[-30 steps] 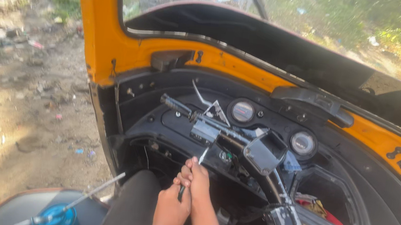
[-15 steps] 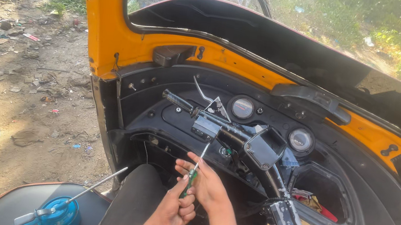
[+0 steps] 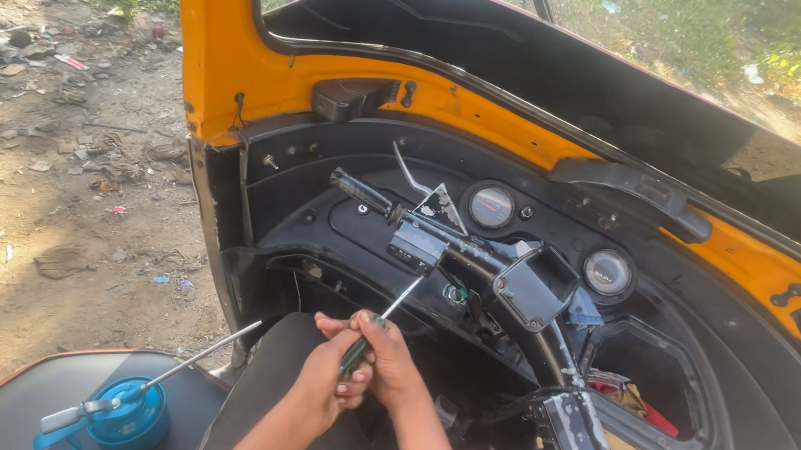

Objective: The person uses a screwdriver to remove and tighten screws on the steering and dashboard assembly of a yellow auto-rickshaw. They work on the black plastic housing and handle components with a hand tool.

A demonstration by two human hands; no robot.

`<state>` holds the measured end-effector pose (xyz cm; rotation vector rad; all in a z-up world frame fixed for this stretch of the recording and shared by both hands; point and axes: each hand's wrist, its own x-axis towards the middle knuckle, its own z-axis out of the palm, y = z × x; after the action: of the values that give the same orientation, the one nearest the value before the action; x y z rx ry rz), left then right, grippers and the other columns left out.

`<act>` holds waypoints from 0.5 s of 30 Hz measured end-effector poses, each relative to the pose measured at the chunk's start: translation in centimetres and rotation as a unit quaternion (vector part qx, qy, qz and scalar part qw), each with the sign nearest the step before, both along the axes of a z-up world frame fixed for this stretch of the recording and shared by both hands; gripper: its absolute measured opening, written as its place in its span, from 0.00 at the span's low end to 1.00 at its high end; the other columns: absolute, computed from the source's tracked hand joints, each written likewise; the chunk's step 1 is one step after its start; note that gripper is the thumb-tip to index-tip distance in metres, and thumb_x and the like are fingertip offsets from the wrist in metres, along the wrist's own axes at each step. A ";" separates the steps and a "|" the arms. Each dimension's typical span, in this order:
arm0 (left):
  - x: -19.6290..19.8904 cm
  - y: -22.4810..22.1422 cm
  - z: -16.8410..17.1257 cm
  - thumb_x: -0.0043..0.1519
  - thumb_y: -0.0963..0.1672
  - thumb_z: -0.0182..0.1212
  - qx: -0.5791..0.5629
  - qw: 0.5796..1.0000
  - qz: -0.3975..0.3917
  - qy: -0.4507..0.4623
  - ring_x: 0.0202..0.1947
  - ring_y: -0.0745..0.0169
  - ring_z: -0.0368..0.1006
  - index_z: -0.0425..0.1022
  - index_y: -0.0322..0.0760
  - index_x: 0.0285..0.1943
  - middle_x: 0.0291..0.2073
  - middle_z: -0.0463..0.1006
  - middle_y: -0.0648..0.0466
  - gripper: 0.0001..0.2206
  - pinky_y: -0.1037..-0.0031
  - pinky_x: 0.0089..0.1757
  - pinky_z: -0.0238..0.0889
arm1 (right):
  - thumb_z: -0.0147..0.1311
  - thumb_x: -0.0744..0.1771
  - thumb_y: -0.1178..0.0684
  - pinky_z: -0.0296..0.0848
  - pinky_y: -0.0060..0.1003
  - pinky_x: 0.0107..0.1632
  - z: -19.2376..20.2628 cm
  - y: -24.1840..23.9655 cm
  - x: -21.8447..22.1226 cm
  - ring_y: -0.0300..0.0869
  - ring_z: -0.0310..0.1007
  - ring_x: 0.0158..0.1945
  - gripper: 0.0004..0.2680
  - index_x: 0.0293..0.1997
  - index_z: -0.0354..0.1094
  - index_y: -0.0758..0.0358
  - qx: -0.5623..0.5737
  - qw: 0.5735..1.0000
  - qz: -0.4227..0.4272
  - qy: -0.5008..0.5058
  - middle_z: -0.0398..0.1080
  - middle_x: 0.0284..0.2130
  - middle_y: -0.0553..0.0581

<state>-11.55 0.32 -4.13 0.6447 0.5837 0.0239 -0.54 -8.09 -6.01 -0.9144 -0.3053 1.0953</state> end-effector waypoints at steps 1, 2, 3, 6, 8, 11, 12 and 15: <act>-0.1 -0.2 0.8 0.68 0.53 0.49 0.061 0.998 0.002 0.010 0.10 0.71 0.51 0.68 0.35 0.36 0.17 0.66 0.56 0.18 0.77 0.16 0.42 | 0.55 0.69 0.45 0.67 0.45 0.48 0.4 0.2 -0.3 0.53 0.70 0.50 0.11 0.34 0.66 0.60 0.039 0.999 -0.010 -0.015 0.78 0.49 0.72; -0.2 -0.4 1.6 0.68 0.52 0.48 0.124 0.992 0.005 0.021 0.11 0.71 0.55 0.69 0.35 0.38 0.19 0.69 0.55 0.17 0.76 0.17 0.45 | 0.55 0.68 0.43 0.69 0.47 0.55 0.7 0.5 -0.9 0.54 0.71 0.57 0.11 0.32 0.66 0.58 0.080 0.996 -0.021 -0.028 0.78 0.45 0.71; -0.4 -0.5 2.3 0.68 0.51 0.48 0.186 0.982 0.007 0.032 0.12 0.70 0.58 0.70 0.35 0.40 0.21 0.71 0.55 0.16 0.74 0.17 0.48 | 0.55 0.68 0.41 0.72 0.50 0.62 1.0 0.9 -1.1 0.55 0.71 0.65 0.12 0.30 0.66 0.57 0.121 0.991 -0.031 -0.042 0.78 0.41 0.70; -2.2 0.2 3.5 0.66 0.50 0.51 0.575 0.818 0.008 0.008 0.27 0.57 0.79 0.71 0.35 0.50 0.29 0.84 0.43 0.14 0.65 0.32 0.70 | 0.56 0.69 0.41 0.67 0.50 0.67 1.4 1.7 -1.0 0.58 0.69 0.66 0.13 0.30 0.64 0.56 0.142 0.988 -0.033 -0.045 0.79 0.39 0.67; -2.5 -0.2 4.1 0.65 0.49 0.51 0.689 0.718 -0.059 0.077 0.32 0.44 0.79 0.70 0.33 0.47 0.32 0.83 0.40 0.15 0.56 0.36 0.70 | 0.56 0.69 0.41 0.66 0.52 0.67 1.2 1.8 -1.2 0.57 0.70 0.65 0.13 0.28 0.64 0.56 0.152 0.987 -0.042 -0.036 0.79 0.38 0.66; -2.6 -1.6 3.8 0.67 0.50 0.50 0.773 0.618 -0.101 0.105 0.34 0.38 0.80 0.69 0.31 0.47 0.32 0.82 0.40 0.16 0.53 0.38 0.71 | 0.56 0.69 0.42 0.66 0.50 0.67 0.3 1.1 -1.3 0.55 0.71 0.62 0.12 0.29 0.64 0.55 0.143 0.988 -0.053 -0.014 0.78 0.33 0.63; -2.2 -2.3 3.3 0.67 0.51 0.50 0.789 0.597 -0.104 0.101 0.33 0.38 0.80 0.69 0.30 0.47 0.31 0.82 0.40 0.17 0.54 0.38 0.72 | 0.56 0.69 0.43 0.67 0.48 0.67 0.1 0.7 -1.0 0.55 0.72 0.61 0.12 0.29 0.65 0.55 0.137 0.989 -0.057 -0.008 0.78 0.32 0.62; -1.4 -4.1 -0.2 0.67 0.49 0.51 0.767 0.632 -0.080 0.077 0.32 0.38 0.80 0.69 0.31 0.48 0.29 0.82 0.41 0.15 0.56 0.38 0.72 | 0.55 0.68 0.41 0.72 0.45 0.56 -1.1 -1.2 -0.4 0.50 0.78 0.50 0.15 0.25 0.62 0.57 0.085 0.993 -0.059 -0.063 0.74 0.24 0.58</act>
<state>-12.97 -3.78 -4.31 2.4178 0.5660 0.3368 -0.96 -9.27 -7.07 -0.8401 -0.4373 0.8911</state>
